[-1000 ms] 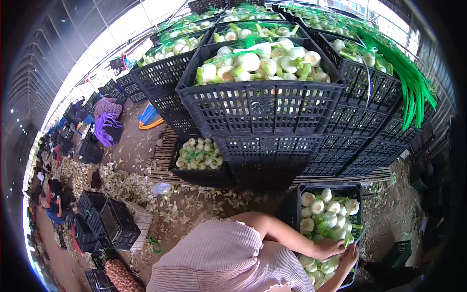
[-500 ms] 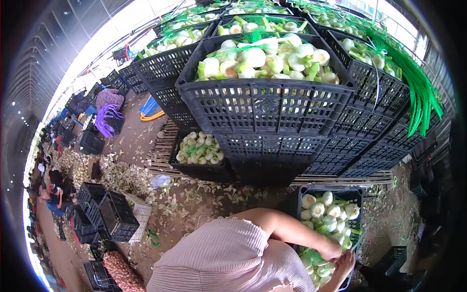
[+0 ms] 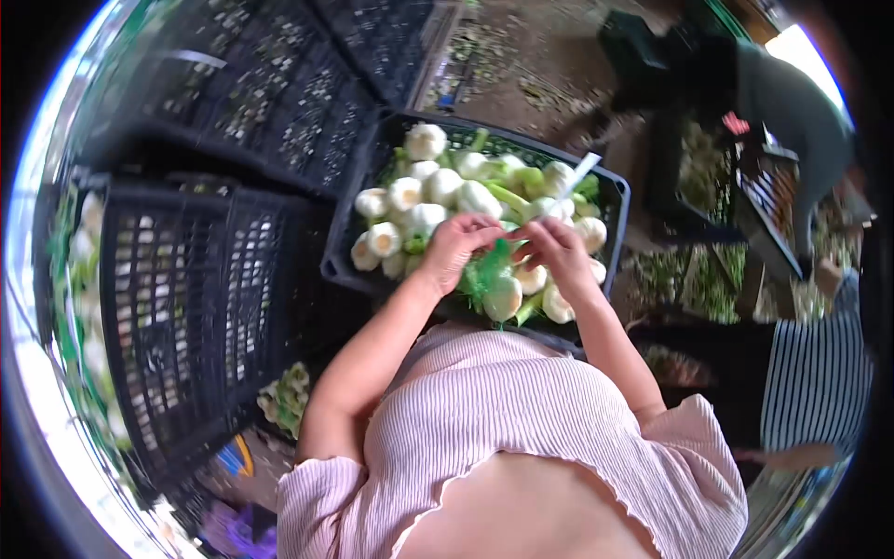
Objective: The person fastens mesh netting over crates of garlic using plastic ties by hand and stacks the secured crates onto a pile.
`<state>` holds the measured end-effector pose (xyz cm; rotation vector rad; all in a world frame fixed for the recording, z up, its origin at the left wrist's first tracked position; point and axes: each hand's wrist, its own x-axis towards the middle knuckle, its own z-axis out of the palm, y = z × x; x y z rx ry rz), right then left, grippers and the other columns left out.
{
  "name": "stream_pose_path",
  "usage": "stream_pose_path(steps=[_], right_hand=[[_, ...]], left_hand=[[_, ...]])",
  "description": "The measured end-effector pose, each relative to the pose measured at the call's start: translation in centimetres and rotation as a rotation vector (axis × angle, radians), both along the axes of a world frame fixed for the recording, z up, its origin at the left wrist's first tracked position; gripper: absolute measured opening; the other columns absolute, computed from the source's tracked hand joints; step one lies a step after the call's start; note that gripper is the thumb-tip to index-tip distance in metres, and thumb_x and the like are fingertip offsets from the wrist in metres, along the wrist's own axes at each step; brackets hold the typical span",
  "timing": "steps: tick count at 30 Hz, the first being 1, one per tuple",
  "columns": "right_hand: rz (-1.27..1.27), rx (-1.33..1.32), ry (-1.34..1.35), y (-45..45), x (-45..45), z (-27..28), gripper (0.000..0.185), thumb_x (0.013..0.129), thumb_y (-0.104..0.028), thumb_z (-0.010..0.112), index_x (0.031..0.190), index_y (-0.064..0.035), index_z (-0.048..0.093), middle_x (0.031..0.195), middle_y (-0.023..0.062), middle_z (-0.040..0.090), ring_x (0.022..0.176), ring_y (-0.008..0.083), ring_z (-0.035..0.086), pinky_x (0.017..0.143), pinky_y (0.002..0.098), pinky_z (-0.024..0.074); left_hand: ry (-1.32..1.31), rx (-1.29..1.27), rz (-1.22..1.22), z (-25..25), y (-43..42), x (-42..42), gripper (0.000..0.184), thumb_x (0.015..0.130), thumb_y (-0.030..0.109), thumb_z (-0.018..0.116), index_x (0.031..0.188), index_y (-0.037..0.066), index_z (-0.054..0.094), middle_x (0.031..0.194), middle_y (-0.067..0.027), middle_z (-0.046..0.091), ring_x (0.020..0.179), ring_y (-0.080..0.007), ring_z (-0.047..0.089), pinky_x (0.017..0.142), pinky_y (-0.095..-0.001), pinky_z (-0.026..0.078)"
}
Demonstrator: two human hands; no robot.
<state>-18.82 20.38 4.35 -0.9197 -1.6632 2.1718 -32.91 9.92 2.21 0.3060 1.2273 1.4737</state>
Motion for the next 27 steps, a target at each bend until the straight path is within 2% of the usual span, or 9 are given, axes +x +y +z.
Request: stream_pose_path(steps=[6, 10, 12, 14, 16, 17, 19, 22, 27], right_hand=[[-0.078, -0.151, -0.018, 1.0, 0.4, -0.6, 0.023, 0.091, -0.021, 0.041, 0.087, -0.0024, 0.053, 0.082, 0.0046, 0.061, 0.06, 0.0111, 0.058, 0.048, 0.0211, 0.0448], [0.114, 0.56, -0.583, 4.3, 1.4, 3.4, 0.031, 0.087, -0.027, 0.049, 0.073, -0.0009, 0.057, 0.057, 0.005, 0.057, 0.049, 0.0096, 0.054, 0.044, 0.0236, 0.0412], [0.0, 0.937, -0.452, 4.2, 1.1, 6.2, 0.018, 0.08, -0.018, 0.057, 0.076, -0.0006, 0.058, 0.058, 0.0066, 0.057, 0.053, 0.0154, 0.056, 0.05, 0.026, 0.043], [-0.12, 0.945, 0.07, 3.9, -1.1, 4.9, 0.011, 0.077, -0.01, 0.056, 0.084, -0.0022, 0.058, 0.066, 0.0114, 0.057, 0.064, 0.0249, 0.057, 0.058, 0.0324, 0.045], [0.123, 0.786, -0.032, 4.3, -2.9, 2.0, 0.013, 0.075, -0.004, 0.055, 0.088, -0.0029, 0.058, 0.075, 0.0128, 0.06, 0.069, 0.0245, 0.058, 0.063, 0.0325, 0.0452], [0.333, 0.743, -0.008, 4.7, -3.5, -0.5, 0.012, 0.075, -0.004, 0.054, 0.086, -0.0022, 0.058, 0.074, 0.0127, 0.06, 0.067, 0.0216, 0.058, 0.062, 0.032, 0.0447], [0.381, 0.59, -0.134, 4.6, -3.8, -2.7, 0.013, 0.074, -0.003, 0.052, 0.086, -0.0009, 0.058, 0.067, 0.0102, 0.058, 0.063, 0.014, 0.055, 0.059, 0.0288, 0.0435], [0.349, 0.233, -0.087, 5.0, -3.6, -1.3, 0.009, 0.08, -0.006, 0.051, 0.083, 0.0012, 0.057, 0.073, -0.0002, 0.056, 0.067, 0.0084, 0.053, 0.06, 0.0241, 0.0452], [0.314, 0.282, -0.102, 4.9, -3.8, -1.2, 0.008, 0.078, -0.009, 0.056, 0.081, -0.0012, 0.055, 0.066, -0.0008, 0.053, 0.057, 0.0049, 0.048, 0.049, 0.0196, 0.0411]], left_hand=[[-0.005, 0.019, -0.061, 0.1, 0.7, -0.5, 0.01, 0.073, 0.003, 0.061, 0.079, 0.007, 0.054, 0.073, 0.0016, 0.056, 0.062, -0.0054, 0.05, 0.057, -0.0188, 0.039], [0.28, -0.019, -0.172, 1.4, 1.5, -0.5, 0.008, 0.075, 0.003, 0.059, 0.078, 0.006, 0.052, 0.072, 0.001, 0.054, 0.061, -0.0055, 0.05, 0.053, -0.0196, 0.04], [0.56, -0.002, -0.235, 1.8, 2.1, -0.4, 0.009, 0.076, 0.002, 0.057, 0.079, 0.006, 0.05, 0.071, 0.0009, 0.052, 0.06, -0.0046, 0.048, 0.052, -0.0182, 0.04], [0.989, 0.042, -0.21, 1.6, 2.6, -0.1, 0.009, 0.072, 0.001, 0.056, 0.077, 0.005, 0.05, 0.067, -0.0008, 0.05, 0.059, -0.0093, 0.049, 0.053, -0.0236, 0.04], [1.382, 0.178, -0.198, 1.4, 3.2, -0.5, 0.01, 0.067, 0.0, 0.051, 0.075, 0.005, 0.05, 0.071, -0.0128, 0.052, 0.065, -0.0296, 0.053, 0.056, -0.0358, 0.042], [1.462, 0.216, -0.168, 2.3, 3.0, -0.6, 0.007, 0.069, 0.003, 0.048, 0.075, 0.007, 0.05, 0.074, -0.0126, 0.051, 0.069, -0.0319, 0.054, 0.056, -0.038, 0.043], [1.767, 0.228, -0.231, 2.8, 2.8, -1.2, 0.004, 0.074, 0.013, 0.048, 0.076, 0.011, 0.051, 0.072, -0.0087, 0.05, 0.056, -0.0261, 0.055, 0.046, -0.0352, 0.045], [1.758, 0.335, -0.062, 1.4, 2.4, -1.8, 0.005, 0.073, 0.014, 0.051, 0.073, 0.01, 0.05, 0.07, -0.0052, 0.049, 0.052, -0.0205, 0.055, 0.043, -0.0315, 0.045], [1.723, 0.228, 0.094, 0.3, 1.6, -1.7, 0.012, 0.07, 0.017, 0.053, 0.064, 0.008, 0.049, 0.068, -0.0048, 0.05, 0.054, -0.0201, 0.055, 0.045, -0.0337, 0.046]])
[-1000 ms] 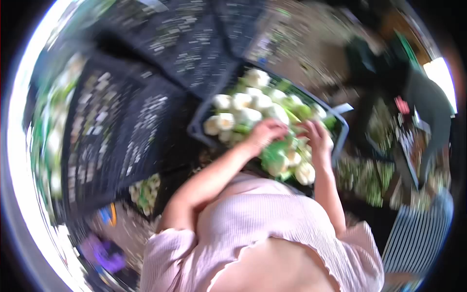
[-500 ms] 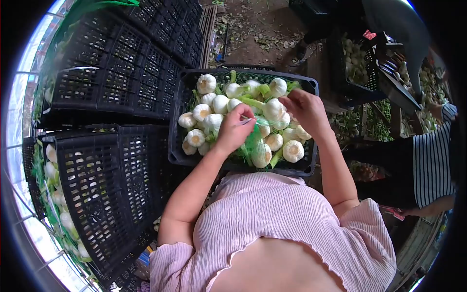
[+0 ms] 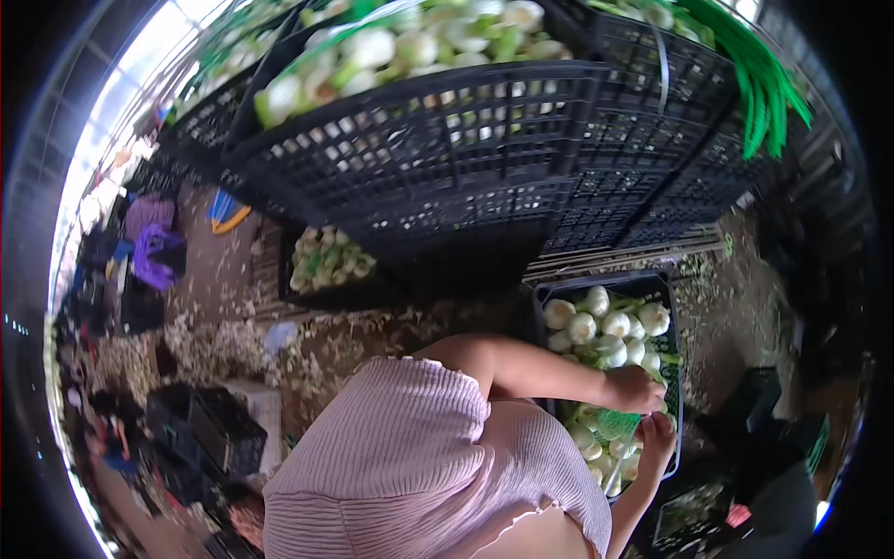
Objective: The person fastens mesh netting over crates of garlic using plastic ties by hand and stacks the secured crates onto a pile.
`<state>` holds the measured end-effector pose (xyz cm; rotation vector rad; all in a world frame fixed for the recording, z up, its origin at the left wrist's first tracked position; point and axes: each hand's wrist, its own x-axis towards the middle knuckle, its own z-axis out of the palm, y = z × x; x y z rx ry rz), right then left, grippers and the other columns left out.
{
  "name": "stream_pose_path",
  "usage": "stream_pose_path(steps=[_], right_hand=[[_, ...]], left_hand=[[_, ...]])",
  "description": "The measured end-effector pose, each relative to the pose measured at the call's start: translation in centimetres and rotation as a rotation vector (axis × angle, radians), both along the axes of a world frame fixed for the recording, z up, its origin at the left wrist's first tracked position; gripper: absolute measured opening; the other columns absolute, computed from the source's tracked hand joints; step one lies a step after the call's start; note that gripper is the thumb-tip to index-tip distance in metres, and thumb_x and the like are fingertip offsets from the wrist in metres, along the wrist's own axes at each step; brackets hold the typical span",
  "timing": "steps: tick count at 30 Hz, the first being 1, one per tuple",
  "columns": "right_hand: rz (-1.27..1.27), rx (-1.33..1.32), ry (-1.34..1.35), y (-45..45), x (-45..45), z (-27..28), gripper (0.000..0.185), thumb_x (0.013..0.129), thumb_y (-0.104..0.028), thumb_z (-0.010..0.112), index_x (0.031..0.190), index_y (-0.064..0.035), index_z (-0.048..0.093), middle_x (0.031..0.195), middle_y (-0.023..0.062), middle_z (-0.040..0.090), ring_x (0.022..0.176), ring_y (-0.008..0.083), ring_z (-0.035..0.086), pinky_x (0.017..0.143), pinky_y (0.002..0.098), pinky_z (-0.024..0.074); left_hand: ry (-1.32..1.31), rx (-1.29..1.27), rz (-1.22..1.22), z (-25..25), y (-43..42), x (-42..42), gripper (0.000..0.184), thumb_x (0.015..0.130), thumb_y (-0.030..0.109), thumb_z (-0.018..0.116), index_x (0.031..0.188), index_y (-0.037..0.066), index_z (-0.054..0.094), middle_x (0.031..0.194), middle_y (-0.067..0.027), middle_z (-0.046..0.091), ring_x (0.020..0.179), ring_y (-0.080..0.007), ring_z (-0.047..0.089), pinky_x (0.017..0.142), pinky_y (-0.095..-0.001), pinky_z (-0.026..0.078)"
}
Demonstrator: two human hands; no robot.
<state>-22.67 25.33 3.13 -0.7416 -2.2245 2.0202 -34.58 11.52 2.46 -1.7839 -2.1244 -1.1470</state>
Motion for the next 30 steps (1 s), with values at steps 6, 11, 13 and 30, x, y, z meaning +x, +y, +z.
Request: stream_pose_path(steps=[6, 11, 13, 30], right_hand=[[0.402, 1.265, 0.292, -0.5, -1.9, 3.9, 0.015, 0.063, -0.01, 0.058, 0.077, -0.0059, 0.054, 0.068, 0.0107, 0.049, 0.062, 0.0303, 0.05, 0.051, 0.0383, 0.0407], [0.623, 1.397, 0.33, 3.0, -0.8, 2.9, 0.018, 0.061, -0.019, 0.059, 0.068, -0.0094, 0.045, 0.067, 0.0046, 0.047, 0.067, 0.0221, 0.05, 0.057, 0.035, 0.0431], [0.63, 1.376, 0.431, 2.6, 0.0, 3.3, 0.023, 0.059, -0.017, 0.061, 0.068, -0.0089, 0.041, 0.066, 0.0045, 0.045, 0.066, 0.0222, 0.049, 0.057, 0.0342, 0.0414], [-0.768, 0.191, -0.361, -0.9, 14.2, -7.2, 0.036, 0.086, -0.031, 0.048, 0.102, 0.0017, 0.052, 0.086, 0.0162, 0.059, 0.082, 0.0237, 0.056, 0.075, 0.0314, 0.0408]], left_hand=[[-0.039, 0.061, 0.021, -1.0, -0.6, 0.7, 0.012, 0.067, 0.016, 0.054, 0.057, 0.01, 0.053, 0.059, -0.007, 0.051, 0.06, -0.0235, 0.052, 0.054, -0.035, 0.044], [0.048, -0.165, -0.098, 2.0, -3.3, 0.3, 0.011, 0.073, 0.019, 0.053, 0.065, 0.011, 0.055, 0.065, -0.0025, 0.05, 0.069, -0.02, 0.049, 0.061, -0.0331, 0.042], [0.034, -0.22, -0.134, 2.5, -4.1, 0.6, 0.012, 0.075, 0.017, 0.054, 0.065, 0.011, 0.055, 0.066, -0.0024, 0.049, 0.069, -0.0204, 0.049, 0.065, -0.0334, 0.039], [-0.622, -0.533, 0.397, -4.1, -4.4, -18.7, 0.043, 0.083, 0.038, 0.051, 0.102, -0.001, 0.053, 0.087, -0.0176, 0.058, 0.082, -0.0268, 0.056, 0.076, -0.034, 0.043]])
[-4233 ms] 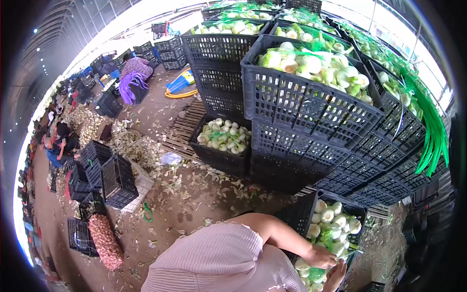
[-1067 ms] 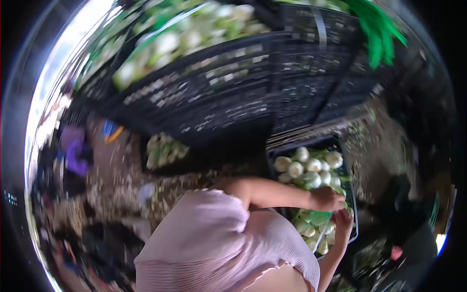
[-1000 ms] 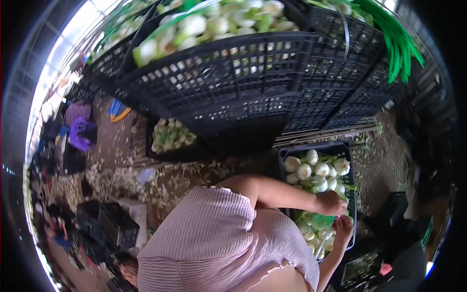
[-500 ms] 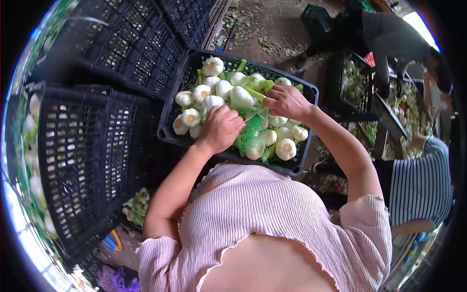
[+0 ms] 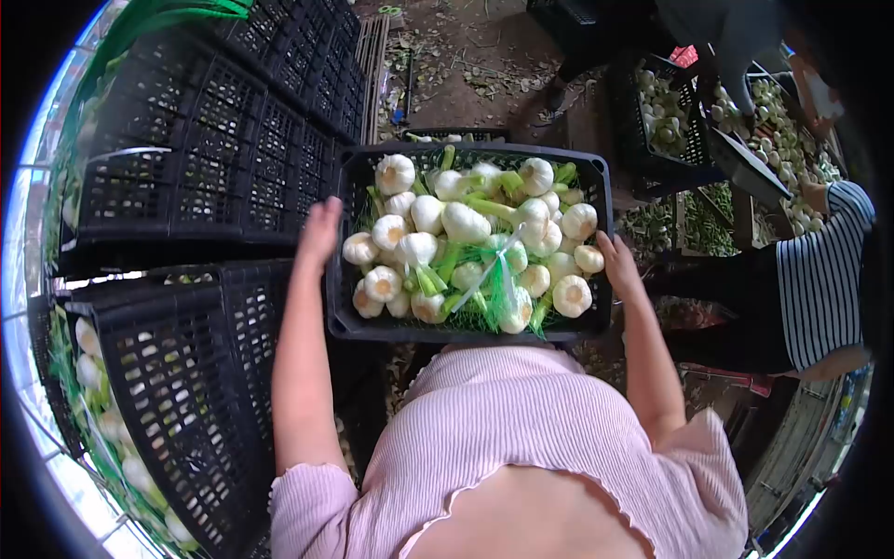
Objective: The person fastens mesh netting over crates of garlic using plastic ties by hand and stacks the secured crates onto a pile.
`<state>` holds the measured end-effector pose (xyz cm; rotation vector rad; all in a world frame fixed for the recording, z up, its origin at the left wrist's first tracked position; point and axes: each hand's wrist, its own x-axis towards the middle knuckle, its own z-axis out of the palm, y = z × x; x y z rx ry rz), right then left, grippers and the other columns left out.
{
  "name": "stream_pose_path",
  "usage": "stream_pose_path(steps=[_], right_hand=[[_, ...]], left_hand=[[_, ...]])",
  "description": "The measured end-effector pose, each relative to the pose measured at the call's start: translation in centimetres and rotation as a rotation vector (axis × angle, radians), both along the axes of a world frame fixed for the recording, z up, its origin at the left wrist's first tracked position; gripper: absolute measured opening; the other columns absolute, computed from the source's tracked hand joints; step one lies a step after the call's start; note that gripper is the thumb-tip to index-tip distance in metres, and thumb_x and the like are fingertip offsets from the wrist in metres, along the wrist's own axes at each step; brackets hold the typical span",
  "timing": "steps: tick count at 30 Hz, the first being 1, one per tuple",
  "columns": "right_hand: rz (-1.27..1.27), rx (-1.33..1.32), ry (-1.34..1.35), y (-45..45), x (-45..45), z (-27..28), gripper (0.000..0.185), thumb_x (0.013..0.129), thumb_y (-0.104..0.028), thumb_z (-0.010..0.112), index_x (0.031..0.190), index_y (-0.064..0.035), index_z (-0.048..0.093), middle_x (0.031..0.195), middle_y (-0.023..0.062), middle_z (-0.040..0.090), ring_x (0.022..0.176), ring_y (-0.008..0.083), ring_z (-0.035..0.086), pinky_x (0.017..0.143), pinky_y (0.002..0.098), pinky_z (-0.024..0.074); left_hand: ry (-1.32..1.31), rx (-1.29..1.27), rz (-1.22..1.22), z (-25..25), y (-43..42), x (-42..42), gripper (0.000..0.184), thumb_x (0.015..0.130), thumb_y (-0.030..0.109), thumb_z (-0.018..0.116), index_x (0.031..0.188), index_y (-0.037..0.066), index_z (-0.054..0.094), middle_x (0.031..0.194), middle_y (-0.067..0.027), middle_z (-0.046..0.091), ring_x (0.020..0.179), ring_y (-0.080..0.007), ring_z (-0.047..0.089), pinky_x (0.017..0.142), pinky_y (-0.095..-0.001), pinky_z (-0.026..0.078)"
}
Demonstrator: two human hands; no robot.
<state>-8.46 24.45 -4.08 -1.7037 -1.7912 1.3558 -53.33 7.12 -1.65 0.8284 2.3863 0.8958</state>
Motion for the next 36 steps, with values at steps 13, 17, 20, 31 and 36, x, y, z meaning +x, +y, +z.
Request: stream_pose_path(steps=[13, 17, 20, 31, 36], right_hand=[[-0.102, 0.081, 0.197, -0.3, 0.4, -0.5, 0.036, 0.086, -0.031, 0.05, 0.094, 0.0036, 0.057, 0.078, -0.0006, 0.056, 0.071, 0.0069, 0.047, 0.066, 0.0226, 0.0396], [0.089, 0.067, 0.272, 1.1, 2.6, -2.3, 0.036, 0.086, -0.031, 0.051, 0.095, 0.0023, 0.058, 0.082, -0.0008, 0.055, 0.074, 0.007, 0.046, 0.068, 0.0221, 0.0388], [0.189, 0.123, 0.234, -1.6, 1.3, 1.1, 0.034, 0.086, -0.031, 0.05, 0.095, 0.001, 0.055, 0.083, -0.001, 0.054, 0.074, 0.0072, 0.046, 0.068, 0.0223, 0.0391], [0.899, 0.168, 0.104, -14.0, -7.1, -0.5, 0.036, 0.088, -0.033, 0.046, 0.094, 0.0019, 0.053, 0.075, 0.004, 0.051, 0.071, 0.0122, 0.042, 0.065, 0.025, 0.0361], [1.091, 0.324, -0.078, -27.3, -13.4, -2.6, 0.037, 0.086, -0.034, 0.048, 0.091, 0.0019, 0.053, 0.074, 0.0079, 0.052, 0.07, 0.015, 0.045, 0.067, 0.0276, 0.0378]], left_hand=[[0.258, -0.306, 0.1, 3.5, -2.4, 5.7, 0.028, 0.079, 0.022, 0.052, 0.1, 0.003, 0.046, 0.1, -0.0191, 0.056, 0.094, -0.0372, 0.052, 0.076, -0.0449, 0.042], [0.236, -0.151, 0.219, 8.0, -10.7, 11.9, 0.023, 0.077, 0.019, 0.053, 0.089, 0.002, 0.043, 0.09, -0.0205, 0.056, 0.086, -0.0386, 0.053, 0.07, -0.0458, 0.042], [0.167, -0.17, 0.39, 7.7, -18.6, 17.7, 0.022, 0.076, 0.016, 0.055, 0.086, 0.001, 0.043, 0.084, -0.0201, 0.055, 0.081, -0.0386, 0.053, 0.067, -0.0448, 0.042], [-0.011, -0.238, 0.967, 2.1, -42.7, 34.2, 0.025, 0.077, 0.018, 0.054, 0.092, 0.002, 0.043, 0.079, -0.021, 0.055, 0.079, -0.0395, 0.053, 0.065, -0.0457, 0.041], [-0.119, -0.095, 1.209, -2.5, -55.0, 37.8, 0.022, 0.075, 0.013, 0.055, 0.09, 0.0, 0.046, 0.075, -0.0174, 0.054, 0.069, -0.0318, 0.051, 0.061, -0.0391, 0.04]])
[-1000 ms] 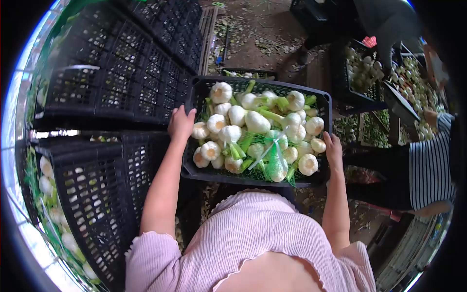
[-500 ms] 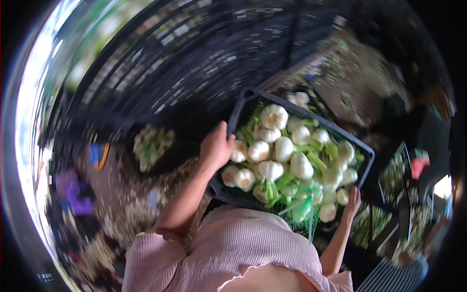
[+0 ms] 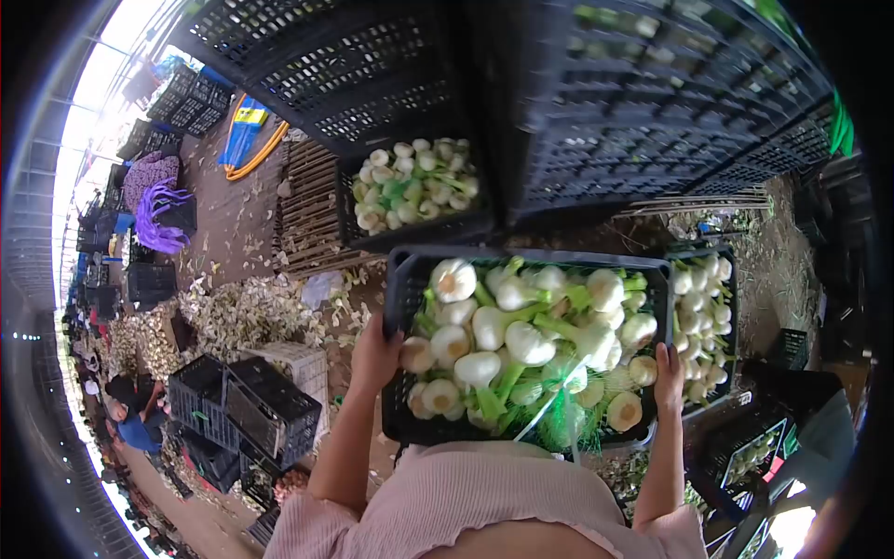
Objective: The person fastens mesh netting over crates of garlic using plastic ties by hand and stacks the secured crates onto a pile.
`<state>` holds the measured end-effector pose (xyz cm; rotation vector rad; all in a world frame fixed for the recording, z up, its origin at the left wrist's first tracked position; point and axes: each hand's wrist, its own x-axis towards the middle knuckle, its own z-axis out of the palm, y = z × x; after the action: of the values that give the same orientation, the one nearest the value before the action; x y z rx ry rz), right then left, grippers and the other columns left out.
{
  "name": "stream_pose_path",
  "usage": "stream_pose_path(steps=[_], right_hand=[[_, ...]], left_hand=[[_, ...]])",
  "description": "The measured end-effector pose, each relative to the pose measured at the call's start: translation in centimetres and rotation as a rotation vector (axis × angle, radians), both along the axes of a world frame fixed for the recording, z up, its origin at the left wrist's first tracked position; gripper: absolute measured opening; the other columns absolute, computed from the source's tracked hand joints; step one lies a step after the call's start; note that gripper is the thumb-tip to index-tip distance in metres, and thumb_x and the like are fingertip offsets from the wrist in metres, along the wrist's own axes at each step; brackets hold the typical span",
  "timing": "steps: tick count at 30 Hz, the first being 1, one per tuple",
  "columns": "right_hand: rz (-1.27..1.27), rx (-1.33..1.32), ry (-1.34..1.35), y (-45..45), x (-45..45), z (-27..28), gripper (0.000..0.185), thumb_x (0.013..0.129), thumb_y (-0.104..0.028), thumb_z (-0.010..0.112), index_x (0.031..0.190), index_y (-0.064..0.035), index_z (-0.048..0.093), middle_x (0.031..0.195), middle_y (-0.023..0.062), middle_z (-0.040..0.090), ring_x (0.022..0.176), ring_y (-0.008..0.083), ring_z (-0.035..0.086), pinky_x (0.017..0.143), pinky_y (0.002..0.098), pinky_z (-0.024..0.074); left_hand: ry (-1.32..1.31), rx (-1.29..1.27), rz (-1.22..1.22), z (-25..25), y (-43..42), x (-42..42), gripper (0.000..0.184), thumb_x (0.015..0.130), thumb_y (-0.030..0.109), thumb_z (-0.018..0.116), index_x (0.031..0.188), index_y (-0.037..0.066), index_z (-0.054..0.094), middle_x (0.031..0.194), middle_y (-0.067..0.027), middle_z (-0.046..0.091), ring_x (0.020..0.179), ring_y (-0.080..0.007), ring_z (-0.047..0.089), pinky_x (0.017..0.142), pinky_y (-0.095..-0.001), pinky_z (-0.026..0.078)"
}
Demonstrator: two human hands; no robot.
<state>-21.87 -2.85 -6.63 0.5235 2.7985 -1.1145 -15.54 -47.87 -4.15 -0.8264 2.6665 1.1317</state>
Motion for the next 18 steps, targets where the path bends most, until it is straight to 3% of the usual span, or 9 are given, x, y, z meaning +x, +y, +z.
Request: stream_pose_path(steps=[1, 2, 4, 7, 9, 11, 13, 15, 18], right_hand=[[0.025, 0.175, 0.079, -2.8, -0.9, -1.6, 0.037, 0.086, -0.034, 0.048, 0.092, 0.002, 0.053, 0.075, 0.0087, 0.053, 0.071, 0.0154, 0.046, 0.068, 0.0279, 0.0383], [0.09, -0.111, -0.165, -6.0, -2.5, -0.9, 0.039, 0.085, -0.036, 0.047, 0.09, 0.0019, 0.053, 0.076, 0.0106, 0.055, 0.071, 0.0176, 0.049, 0.067, 0.03, 0.0396], [0.141, -0.113, -0.168, -11.9, -4.7, -3.8, 0.038, 0.085, -0.037, 0.047, 0.088, 0.0011, 0.053, 0.075, 0.0132, 0.055, 0.069, 0.0206, 0.051, 0.066, 0.0323, 0.0405], [0.159, -0.189, -0.234, -21.9, -8.6, -3.4, 0.037, 0.084, -0.036, 0.047, 0.084, 0.001, 0.052, 0.074, 0.0169, 0.053, 0.069, 0.0263, 0.051, 0.065, 0.034, 0.0398], [0.267, -0.162, -0.193, -26.3, -11.7, -5.2, 0.038, 0.084, -0.037, 0.047, 0.081, 0.001, 0.049, 0.075, 0.0201, 0.052, 0.072, 0.034, 0.05, 0.066, 0.0362, 0.0392], [0.312, -0.152, -0.141, -30.8, -15.4, -5.7, 0.03, 0.086, -0.031, 0.049, 0.08, -0.0021, 0.052, 0.069, 0.0068, 0.049, 0.067, 0.0127, 0.043, 0.063, 0.0272, 0.038], [0.345, -0.12, -0.084, -34.2, -19.3, -6.1, 0.038, 0.086, -0.038, 0.043, 0.085, -0.0009, 0.049, 0.082, 0.0222, 0.052, 0.08, 0.0396, 0.049, 0.069, 0.0411, 0.0394], [0.513, 0.071, 0.004, -36.8, -23.1, -4.7, 0.034, 0.088, -0.035, 0.038, 0.092, -0.0032, 0.049, 0.092, 0.0214, 0.052, 0.083, 0.0393, 0.05, 0.071, 0.0436, 0.0403], [0.482, 0.254, 0.076, -38.9, -28.5, -5.9, 0.031, 0.09, -0.031, 0.032, 0.102, -0.0078, 0.049, 0.102, 0.0201, 0.05, 0.089, 0.0369, 0.051, 0.074, 0.0435, 0.0425]], left_hand=[[0.025, 0.038, 0.059, -1.4, -2.9, 0.5, 0.02, 0.074, 0.011, 0.056, 0.087, -0.001, 0.048, 0.071, -0.0133, 0.053, 0.061, -0.0232, 0.05, 0.058, -0.0347, 0.04], [0.005, 0.002, 0.069, -1.9, -5.8, 0.3, 0.019, 0.073, 0.01, 0.055, 0.087, -0.002, 0.048, 0.071, -0.0132, 0.053, 0.061, -0.0225, 0.05, 0.058, -0.0342, 0.04], [-0.059, -0.061, 0.106, -2.5, -11.4, 0.2, 0.018, 0.073, 0.008, 0.053, 0.087, -0.002, 0.049, 0.071, -0.013, 0.054, 0.061, -0.0212, 0.05, 0.059, -0.0333, 0.04], [-0.068, -0.083, 0.232, -3.3, -19.5, -0.7, 0.018, 0.074, 0.009, 0.052, 0.086, -0.002, 0.047, 0.075, -0.0207, 0.055, 0.073, -0.0375, 0.053, 0.065, -0.0404, 0.041], [-0.024, -0.098, 0.27, -2.7, -24.1, -2.8, 0.017, 0.073, 0.008, 0.051, 0.085, -0.003, 0.047, 0.075, -0.0208, 0.055, 0.071, -0.037, 0.053, 0.065, -0.0401, 0.04], [-0.076, -0.114, 0.308, -3.2, -28.5, -5.0, 0.018, 0.074, 0.008, 0.051, 0.087, -0.003, 0.048, 0.077, -0.0206, 0.056, 0.073, -0.0356, 0.054, 0.066, -0.0394, 0.04], [-0.003, -0.123, 0.289, -3.8, -31.6, -7.8, 0.019, 0.075, 0.009, 0.051, 0.09, -0.003, 0.048, 0.081, -0.0194, 0.056, 0.077, -0.0342, 0.054, 0.068, -0.0388, 0.04], [-0.018, -0.096, 0.287, -4.0, -33.5, -11.8, 0.02, 0.076, 0.01, 0.051, 0.092, -0.002, 0.048, 0.084, -0.0187, 0.056, 0.079, -0.0342, 0.054, 0.07, -0.0386, 0.04], [0.08, -0.079, 0.212, -6.5, -35.6, -17.7, 0.022, 0.077, 0.011, 0.052, 0.095, -0.001, 0.049, 0.088, -0.0177, 0.056, 0.082, -0.0342, 0.054, 0.072, -0.0388, 0.04]])
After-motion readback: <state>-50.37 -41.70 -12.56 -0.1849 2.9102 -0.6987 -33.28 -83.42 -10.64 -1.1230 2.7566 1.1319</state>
